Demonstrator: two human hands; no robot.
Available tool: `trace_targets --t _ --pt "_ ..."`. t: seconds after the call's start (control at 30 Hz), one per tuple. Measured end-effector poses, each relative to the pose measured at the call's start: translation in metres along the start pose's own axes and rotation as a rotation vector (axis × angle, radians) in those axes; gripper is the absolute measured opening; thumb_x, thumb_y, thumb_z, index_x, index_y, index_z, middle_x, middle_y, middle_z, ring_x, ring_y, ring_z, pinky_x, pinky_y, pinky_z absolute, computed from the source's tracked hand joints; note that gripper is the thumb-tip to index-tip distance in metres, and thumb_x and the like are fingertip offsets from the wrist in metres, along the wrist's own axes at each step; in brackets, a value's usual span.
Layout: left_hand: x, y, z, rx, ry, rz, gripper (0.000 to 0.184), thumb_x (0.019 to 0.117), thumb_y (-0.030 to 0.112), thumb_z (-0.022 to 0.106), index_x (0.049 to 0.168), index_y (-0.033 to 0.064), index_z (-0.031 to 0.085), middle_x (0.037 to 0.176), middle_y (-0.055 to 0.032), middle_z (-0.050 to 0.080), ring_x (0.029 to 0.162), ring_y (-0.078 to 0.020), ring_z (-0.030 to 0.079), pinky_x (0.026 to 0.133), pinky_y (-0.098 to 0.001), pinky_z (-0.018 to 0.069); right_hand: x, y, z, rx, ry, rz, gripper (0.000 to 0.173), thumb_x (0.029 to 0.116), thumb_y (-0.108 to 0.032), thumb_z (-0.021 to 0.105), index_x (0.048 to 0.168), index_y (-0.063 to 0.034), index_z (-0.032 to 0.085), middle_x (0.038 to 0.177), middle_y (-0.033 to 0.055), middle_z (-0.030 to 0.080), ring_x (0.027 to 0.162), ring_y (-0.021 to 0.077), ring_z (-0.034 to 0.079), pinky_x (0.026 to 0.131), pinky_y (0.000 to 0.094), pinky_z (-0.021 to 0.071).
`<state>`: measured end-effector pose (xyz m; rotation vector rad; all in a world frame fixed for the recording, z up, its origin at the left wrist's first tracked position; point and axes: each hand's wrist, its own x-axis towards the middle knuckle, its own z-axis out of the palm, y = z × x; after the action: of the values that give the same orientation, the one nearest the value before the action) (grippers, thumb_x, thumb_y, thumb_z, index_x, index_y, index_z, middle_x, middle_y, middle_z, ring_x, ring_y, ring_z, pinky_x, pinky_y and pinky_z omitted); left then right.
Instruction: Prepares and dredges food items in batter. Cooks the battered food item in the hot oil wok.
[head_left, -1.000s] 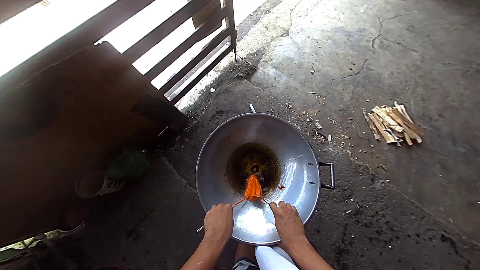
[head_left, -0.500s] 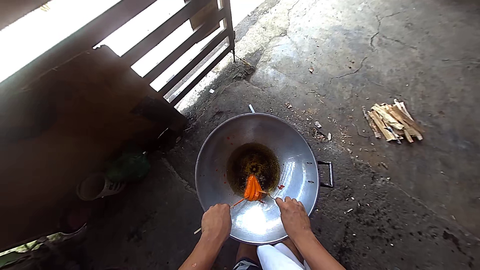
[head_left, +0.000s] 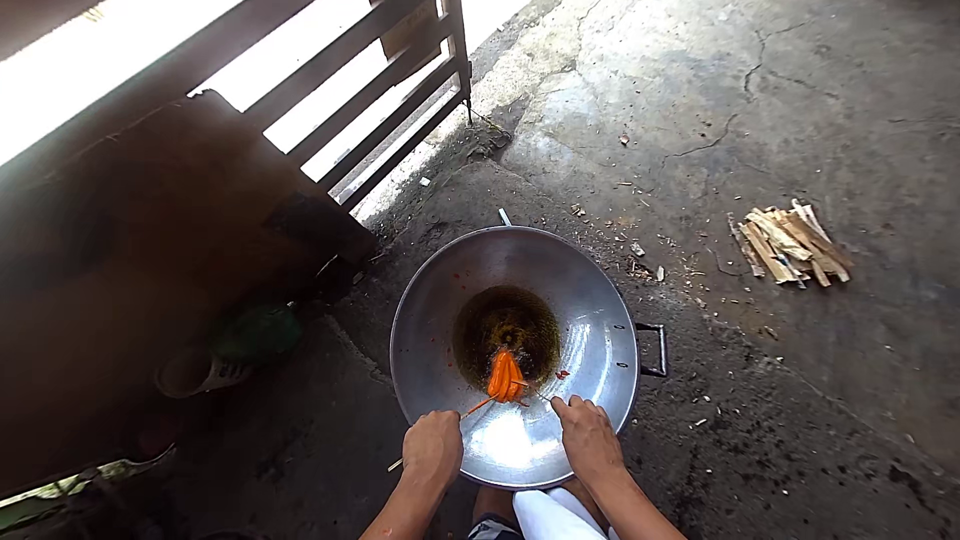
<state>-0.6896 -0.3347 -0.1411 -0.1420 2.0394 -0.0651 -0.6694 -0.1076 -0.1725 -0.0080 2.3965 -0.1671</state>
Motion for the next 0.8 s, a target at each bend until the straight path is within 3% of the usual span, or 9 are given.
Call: trace_targets --t 0.13,0.37,0.47,0.57,0.63,0.7,0.8 --pt "0.002 0.000 0.002 0.001 -0.010 0.000 0.032 0.1033 0.024 0.044 0.118 0.0173 0.071 0.117 -0.0116 0.073 0.112 -0.0322 0.069 0.086 -0.0528 0.0575 0.001 -0.001 0.011 -0.023 -0.064 0.011 0.036 0.1060 -0.007 0.042 0.129 -0.0149 0.068 0.115 0.0160 0.070 0.112 0.0319 0.067 0.098 0.0451 0.0508" --pt "-0.003 -0.005 0.001 0.002 0.009 -0.008 0.032 0.1035 0.024 0.043 0.118 0.0180 0.072 0.117 -0.0107 0.073 0.112 -0.0316 0.069 0.086 -0.0521 0.0577 -0.013 0.007 0.006 0.036 0.096 0.033 0.036 0.1001 -0.002 0.049 0.124 -0.0158 0.072 0.107 0.0146 0.072 0.104 0.0310 0.070 0.092 0.0439 0.0542" --pt "-0.026 -0.014 0.001 -0.068 0.034 -0.031 0.034 0.1047 0.026 0.042 0.121 0.0197 0.071 0.118 -0.0108 0.073 0.112 -0.0316 0.070 0.086 -0.0531 0.0575 -0.032 0.020 0.002 0.203 0.152 0.067 0.027 0.1038 -0.011 0.050 0.118 -0.0122 0.072 0.100 0.0141 0.072 0.098 0.0309 0.072 0.087 0.0463 0.0580" --pt "-0.066 -0.029 0.006 -0.217 0.099 -0.063 0.036 0.1068 0.030 0.041 0.126 0.0225 0.071 0.119 -0.0109 0.073 0.113 -0.0325 0.069 0.089 -0.0547 0.0562 -0.062 0.036 -0.009 0.571 0.106 0.122 0.024 0.1043 -0.019 0.056 0.116 -0.0044 0.071 0.092 0.0148 0.075 0.089 0.0314 0.073 0.084 0.0531 0.0576" --pt "-0.101 -0.041 0.016 -0.354 0.158 -0.088 0.037 0.1073 0.032 0.042 0.132 0.0252 0.069 0.121 -0.0102 0.073 0.114 -0.0331 0.069 0.091 -0.0564 0.0551 -0.079 0.048 -0.017 0.796 0.028 0.129 0.024 0.1034 -0.019 0.058 0.116 -0.0010 0.069 0.087 0.0120 0.074 0.080 0.0254 0.071 0.080 0.0482 0.0568" --pt "-0.139 -0.049 0.039 -0.520 0.259 -0.119 0.038 0.1070 0.034 0.044 0.134 0.0270 0.069 0.119 -0.0094 0.075 0.113 -0.0328 0.070 0.091 -0.0590 0.0541 -0.090 0.059 -0.026 0.961 -0.034 0.064 0.022 0.1039 -0.016 0.060 0.115 0.0025 0.066 0.082 0.0088 0.071 0.070 0.0160 0.066 0.070 0.0362 0.0551" --pt "-0.198 -0.046 0.097 -0.823 0.520 -0.161 0.035 0.1055 0.034 0.050 0.131 0.0234 0.072 0.110 -0.0078 0.077 0.101 -0.0284 0.074 0.090 -0.0565 0.0559 -0.097 0.071 -0.045 1.040 -0.102 -0.101 0.018 0.1030 -0.011 0.061 0.111 0.0043 0.065 0.076 0.0052 0.068 0.062 0.0085 0.062 0.061 0.0266 0.0529"
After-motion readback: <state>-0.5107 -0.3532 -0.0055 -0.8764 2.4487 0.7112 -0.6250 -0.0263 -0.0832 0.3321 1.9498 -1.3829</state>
